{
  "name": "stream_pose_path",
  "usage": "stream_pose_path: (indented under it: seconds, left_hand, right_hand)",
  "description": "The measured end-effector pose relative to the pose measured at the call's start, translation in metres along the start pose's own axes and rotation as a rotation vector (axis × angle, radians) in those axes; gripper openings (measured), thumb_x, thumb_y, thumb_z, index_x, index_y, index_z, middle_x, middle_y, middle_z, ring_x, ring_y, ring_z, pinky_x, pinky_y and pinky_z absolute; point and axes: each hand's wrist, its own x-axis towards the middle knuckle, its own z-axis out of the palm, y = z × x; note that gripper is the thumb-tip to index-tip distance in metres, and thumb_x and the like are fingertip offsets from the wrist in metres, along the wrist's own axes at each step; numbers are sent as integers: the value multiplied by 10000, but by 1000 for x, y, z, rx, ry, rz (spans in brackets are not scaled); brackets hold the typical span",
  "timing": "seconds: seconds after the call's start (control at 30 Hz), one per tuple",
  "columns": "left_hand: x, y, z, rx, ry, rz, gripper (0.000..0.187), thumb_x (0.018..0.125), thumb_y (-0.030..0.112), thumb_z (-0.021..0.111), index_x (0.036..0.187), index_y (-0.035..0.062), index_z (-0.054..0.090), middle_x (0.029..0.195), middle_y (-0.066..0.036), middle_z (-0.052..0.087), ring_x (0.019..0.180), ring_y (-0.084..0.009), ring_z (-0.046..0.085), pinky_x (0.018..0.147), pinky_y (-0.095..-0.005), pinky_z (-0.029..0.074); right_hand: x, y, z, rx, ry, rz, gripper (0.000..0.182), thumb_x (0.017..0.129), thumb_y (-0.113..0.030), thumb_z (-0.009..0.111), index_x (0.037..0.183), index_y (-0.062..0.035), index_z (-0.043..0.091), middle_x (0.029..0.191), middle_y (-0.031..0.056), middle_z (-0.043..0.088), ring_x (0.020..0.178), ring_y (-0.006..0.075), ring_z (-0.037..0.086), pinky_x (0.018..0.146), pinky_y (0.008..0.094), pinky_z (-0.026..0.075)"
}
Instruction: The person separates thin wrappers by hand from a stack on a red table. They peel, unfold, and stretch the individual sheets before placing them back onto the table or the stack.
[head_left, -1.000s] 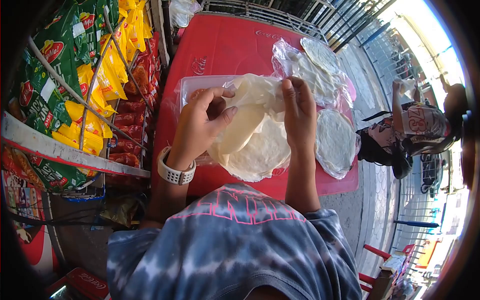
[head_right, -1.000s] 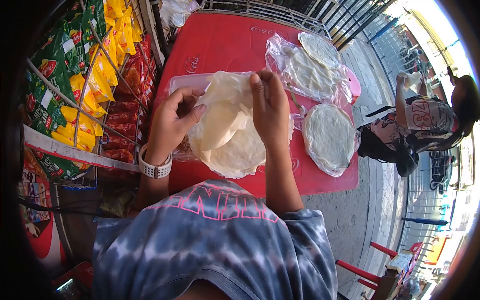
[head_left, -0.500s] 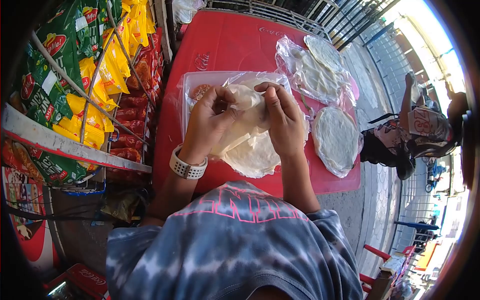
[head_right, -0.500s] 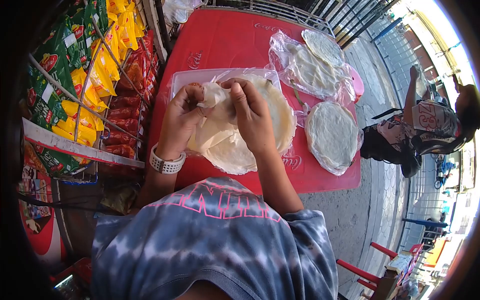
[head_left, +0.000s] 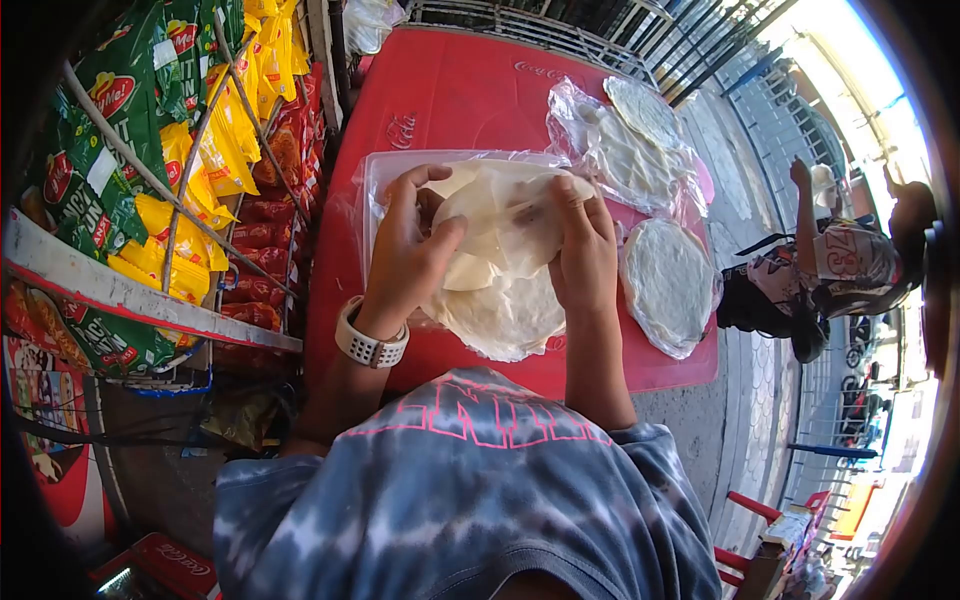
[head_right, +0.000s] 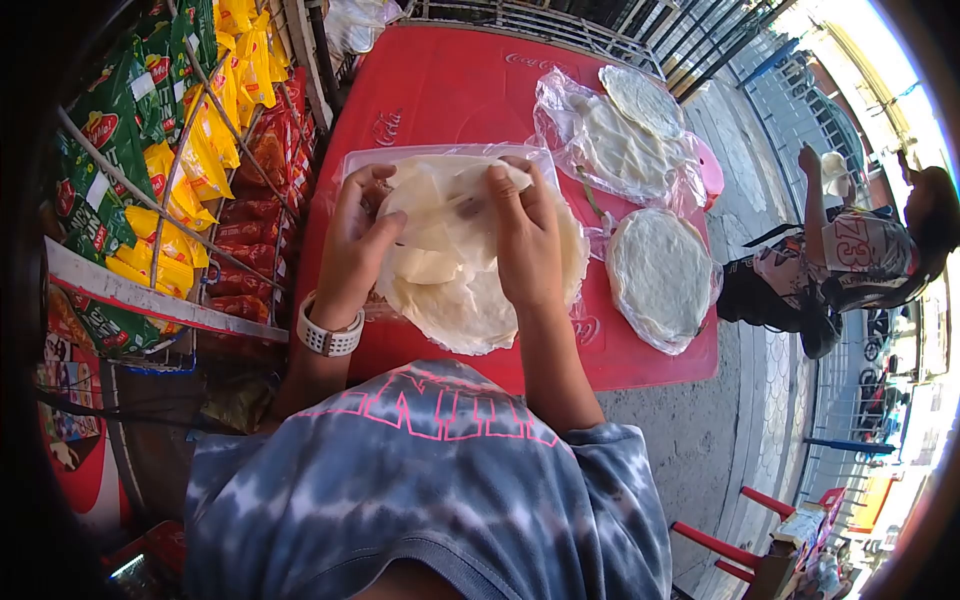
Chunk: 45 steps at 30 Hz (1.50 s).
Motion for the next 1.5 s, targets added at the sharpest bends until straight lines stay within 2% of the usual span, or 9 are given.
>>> stream_pose_path:
  seconds: [0.1, 0.2, 0.33, 0.57, 0.83, 0.97, 1.0, 1.2, 1.5]
  left_hand:
    - [-2, 16, 7, -163, -114, -152, 329, 796, 147, 571, 1058, 7, 430, 811, -40, 509, 744, -60, 488, 629, -197, 413]
    - [0, 11, 6, -11, -199, -6, 284, 789, 176, 602, 980, 7, 477, 830, -42, 542, 775, -68, 515, 634, -206, 427]
    - [2, -3, -1, -9, -74, 75, 189, 804, 149, 582, 897, 10, 495, 777, -17, 540, 698, -61, 528, 587, -202, 440]
    - [0, 2, -1, -165, 104, 12, 148, 809, 127, 570, 862, 38, 464, 753, -2, 512, 592, -48, 496, 522, -191, 427]
    - [0, 7, 8, -159, -47, -132, 239, 780, 171, 618, 903, 21, 478, 751, 9, 525, 651, -49, 507, 563, -180, 404]
    - [6, -2, -1, 54, -15, 70, 195, 777, 159, 621, 849, 20, 504, 720, 5, 537, 625, -40, 489, 532, -185, 389]
    - [7, -3, -1, 121, 35, 149, 180, 778, 154, 619, 828, 21, 508, 709, 4, 538, 615, -36, 483, 523, -185, 385]
    - [6, 1, -3, 215, 291, 294, 148, 789, 126, 601, 793, 26, 491, 626, 23, 502, 569, -27, 450, 495, -176, 371]
    - [6, -3, 5, 25, -87, 85, 295, 744, 196, 658, 879, 17, 466, 791, -9, 481, 735, -65, 453, 637, -202, 388]
  right_hand:
    - [-4, 3, 4, -16, -193, 15, 215, 880, -178, 446, 1023, -17, 448, 899, 45, 519, 826, 94, 505, 705, 233, 425]
    - [-5, -5, 10, 50, -315, 62, 302, 841, -161, 521, 1091, -19, 430, 925, 51, 502, 864, 101, 484, 739, 238, 403]
    - [-6, -7, 8, -578, -337, -220, 388, 744, -144, 648, 1072, -26, 478, 905, 34, 517, 832, 89, 470, 717, 227, 393]
    - [8, -2, 0, -80, 133, -154, 221, 809, -197, 584, 915, -3, 578, 735, -15, 549, 655, 38, 483, 590, 175, 397]
    - [2, 5, 6, -160, -116, -12, 279, 883, -263, 447, 1015, -25, 503, 797, -18, 525, 693, 29, 457, 589, 163, 376]
    - [-2, -8, 11, -308, -279, -53, 292, 795, -160, 597, 1023, -14, 487, 843, 6, 523, 740, 32, 456, 617, 183, 393]
    - [-2, -3, 13, -573, -253, -221, 297, 738, -98, 650, 984, -9, 509, 819, 9, 541, 730, 30, 471, 602, 183, 400]
    - [12, 6, 0, -239, 53, -222, 147, 758, -74, 620, 862, -19, 532, 723, -3, 549, 639, 48, 497, 556, 184, 405]
    - [0, -1, 9, -140, -196, -87, 188, 838, -103, 517, 1000, -22, 466, 827, 15, 533, 711, 51, 491, 613, 182, 394]
